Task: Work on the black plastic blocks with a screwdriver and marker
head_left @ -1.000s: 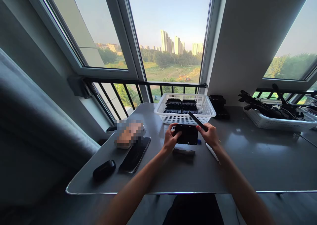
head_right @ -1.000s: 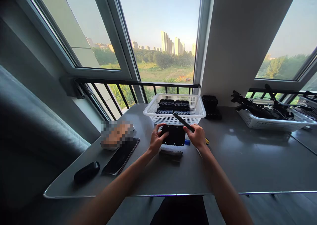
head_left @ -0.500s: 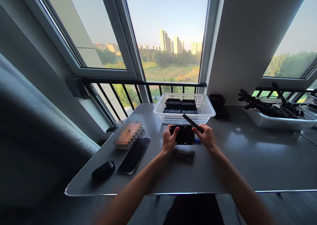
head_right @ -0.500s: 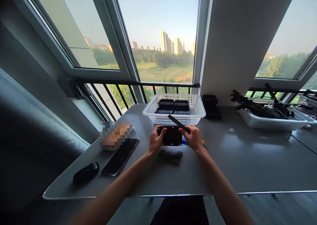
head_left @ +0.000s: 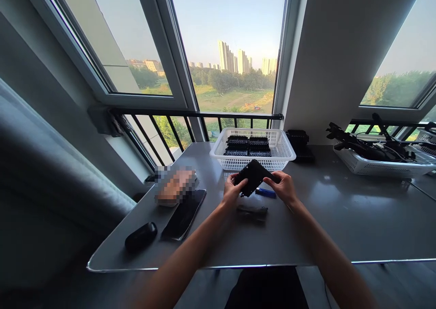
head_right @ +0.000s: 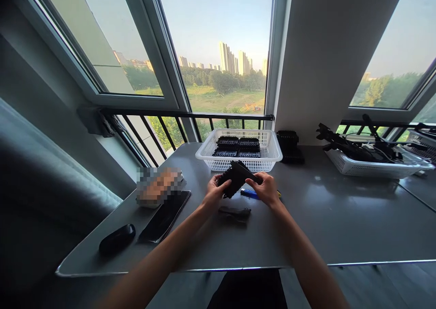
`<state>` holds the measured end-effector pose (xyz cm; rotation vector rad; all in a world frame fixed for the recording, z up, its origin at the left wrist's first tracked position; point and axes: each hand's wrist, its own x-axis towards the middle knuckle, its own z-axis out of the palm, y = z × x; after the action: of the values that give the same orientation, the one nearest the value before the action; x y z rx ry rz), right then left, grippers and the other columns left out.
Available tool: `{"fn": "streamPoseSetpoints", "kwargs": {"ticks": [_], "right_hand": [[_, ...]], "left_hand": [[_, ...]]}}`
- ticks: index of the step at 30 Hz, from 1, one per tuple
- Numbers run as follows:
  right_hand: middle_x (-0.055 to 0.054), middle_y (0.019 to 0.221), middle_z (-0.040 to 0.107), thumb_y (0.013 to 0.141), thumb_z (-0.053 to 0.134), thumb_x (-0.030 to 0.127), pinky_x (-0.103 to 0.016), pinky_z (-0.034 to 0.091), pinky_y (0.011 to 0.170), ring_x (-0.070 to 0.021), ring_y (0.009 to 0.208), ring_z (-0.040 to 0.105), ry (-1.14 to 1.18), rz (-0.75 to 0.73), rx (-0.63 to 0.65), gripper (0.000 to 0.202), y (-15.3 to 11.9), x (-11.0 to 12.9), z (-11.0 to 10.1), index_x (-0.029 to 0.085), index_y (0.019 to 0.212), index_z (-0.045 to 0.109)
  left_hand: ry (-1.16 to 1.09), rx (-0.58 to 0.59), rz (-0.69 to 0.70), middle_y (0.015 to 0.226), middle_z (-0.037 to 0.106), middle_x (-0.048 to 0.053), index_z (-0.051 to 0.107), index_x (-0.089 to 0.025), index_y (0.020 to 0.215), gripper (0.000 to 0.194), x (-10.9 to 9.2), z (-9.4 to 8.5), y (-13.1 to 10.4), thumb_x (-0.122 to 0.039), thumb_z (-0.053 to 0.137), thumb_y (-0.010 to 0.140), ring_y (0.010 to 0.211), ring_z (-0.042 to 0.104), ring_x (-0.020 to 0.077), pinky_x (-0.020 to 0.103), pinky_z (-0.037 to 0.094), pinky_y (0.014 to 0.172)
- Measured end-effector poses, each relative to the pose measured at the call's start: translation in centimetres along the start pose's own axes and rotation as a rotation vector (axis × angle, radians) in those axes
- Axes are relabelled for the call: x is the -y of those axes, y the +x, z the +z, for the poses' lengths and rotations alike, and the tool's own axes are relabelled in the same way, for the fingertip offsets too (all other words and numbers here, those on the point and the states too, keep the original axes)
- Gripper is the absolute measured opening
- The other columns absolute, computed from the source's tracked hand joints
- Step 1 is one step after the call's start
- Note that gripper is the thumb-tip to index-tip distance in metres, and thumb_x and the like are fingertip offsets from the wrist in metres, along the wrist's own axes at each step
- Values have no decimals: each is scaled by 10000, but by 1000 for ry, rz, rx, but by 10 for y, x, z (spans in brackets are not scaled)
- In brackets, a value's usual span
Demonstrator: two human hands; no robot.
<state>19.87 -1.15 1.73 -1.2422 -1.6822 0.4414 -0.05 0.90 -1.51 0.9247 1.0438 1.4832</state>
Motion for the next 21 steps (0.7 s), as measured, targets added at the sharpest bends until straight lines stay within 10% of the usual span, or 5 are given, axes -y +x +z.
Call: {"fn": "streamPoseSetpoints", "kwargs": {"ticks": [8,21], "right_hand": [[-36,719,630,816,573,591,-259,398,575,-161,630,546,-11,17,-29,437,0,6,-1,177,720,676],[-14,645,601,908,472,445,-253,359,566,-142,587,519,-36,-24,69,362,-7,27,0,183,718,631]], "left_hand": [[210,363,8,833,719,43,530,-164,1104,596,-15,6,-15,-327,797,596,715,699,217,340,576,652],[530,112,363,839,667,11,467,-197,992,410,-28,11,-25,-218,695,652,781,670,188,300,529,709]]}}
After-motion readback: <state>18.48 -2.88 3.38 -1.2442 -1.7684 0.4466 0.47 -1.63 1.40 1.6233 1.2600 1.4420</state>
